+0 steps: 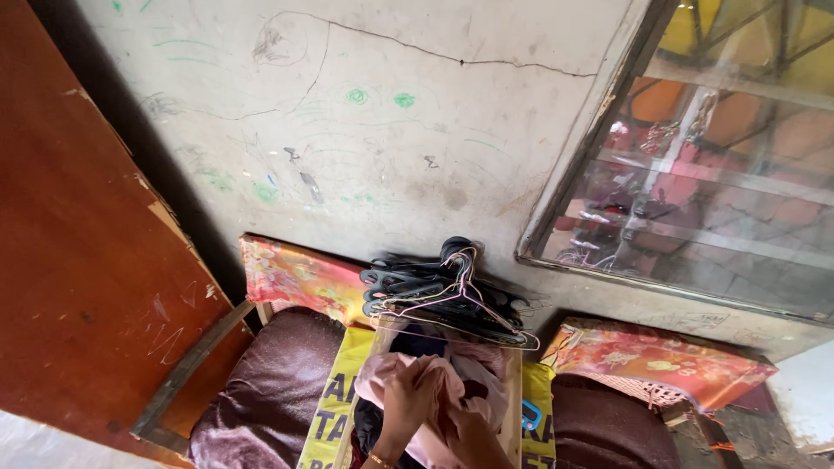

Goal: Placing clothes on hangers and hanging them on an outdoor clothesline.

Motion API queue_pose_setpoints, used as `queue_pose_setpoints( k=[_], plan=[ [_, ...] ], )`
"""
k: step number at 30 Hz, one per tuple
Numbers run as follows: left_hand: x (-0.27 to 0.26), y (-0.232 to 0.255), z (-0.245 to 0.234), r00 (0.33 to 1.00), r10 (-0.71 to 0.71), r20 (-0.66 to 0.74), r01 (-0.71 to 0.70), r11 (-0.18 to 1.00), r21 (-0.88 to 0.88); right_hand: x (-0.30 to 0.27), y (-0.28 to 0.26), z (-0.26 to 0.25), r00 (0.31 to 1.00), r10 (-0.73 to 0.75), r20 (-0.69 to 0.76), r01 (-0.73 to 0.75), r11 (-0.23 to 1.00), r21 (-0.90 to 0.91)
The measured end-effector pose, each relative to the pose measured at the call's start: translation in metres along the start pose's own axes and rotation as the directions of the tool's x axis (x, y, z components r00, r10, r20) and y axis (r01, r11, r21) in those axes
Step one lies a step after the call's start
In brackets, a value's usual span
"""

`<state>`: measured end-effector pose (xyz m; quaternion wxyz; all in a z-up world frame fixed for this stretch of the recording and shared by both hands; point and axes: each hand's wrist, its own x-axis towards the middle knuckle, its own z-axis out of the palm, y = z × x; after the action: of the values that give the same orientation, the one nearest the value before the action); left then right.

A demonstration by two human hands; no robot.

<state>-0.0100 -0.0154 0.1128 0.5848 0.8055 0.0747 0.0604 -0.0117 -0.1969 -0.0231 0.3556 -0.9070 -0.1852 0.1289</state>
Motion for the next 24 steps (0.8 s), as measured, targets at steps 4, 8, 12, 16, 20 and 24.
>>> queue_pose_setpoints(
  k=[4,8,12,16,20,24],
  plan=[
    [0.002,-0.030,0.008,1.000,-0.005,0.000,0.005,0.987,0.158,0.003,-0.013,-0.018,0.974,0.220,-0.056,-0.227,0.935,-0.273],
    [-0.003,-0.062,0.028,0.996,0.031,-0.083,0.005,0.915,0.404,0.003,-0.025,-0.034,0.963,0.270,0.004,-0.268,0.960,-0.079],
    [-0.014,-0.024,0.037,0.997,0.059,0.040,-0.069,0.949,0.309,0.048,0.057,0.045,0.612,0.777,0.147,-0.668,0.408,0.623],
    [-0.002,-0.042,0.038,0.966,0.246,-0.078,-0.203,0.912,0.356,0.039,0.065,0.043,0.700,0.683,0.209,-0.662,0.512,0.547],
    [0.006,-0.059,0.026,0.984,-0.165,0.071,0.141,0.954,0.264,0.026,0.078,0.031,0.816,0.449,0.364,-0.570,0.729,0.379],
    [-0.004,-0.017,0.000,0.967,-0.234,0.103,0.185,0.919,0.349,0.049,0.115,0.056,0.603,0.729,0.324,-0.770,0.425,0.476]
  ],
)
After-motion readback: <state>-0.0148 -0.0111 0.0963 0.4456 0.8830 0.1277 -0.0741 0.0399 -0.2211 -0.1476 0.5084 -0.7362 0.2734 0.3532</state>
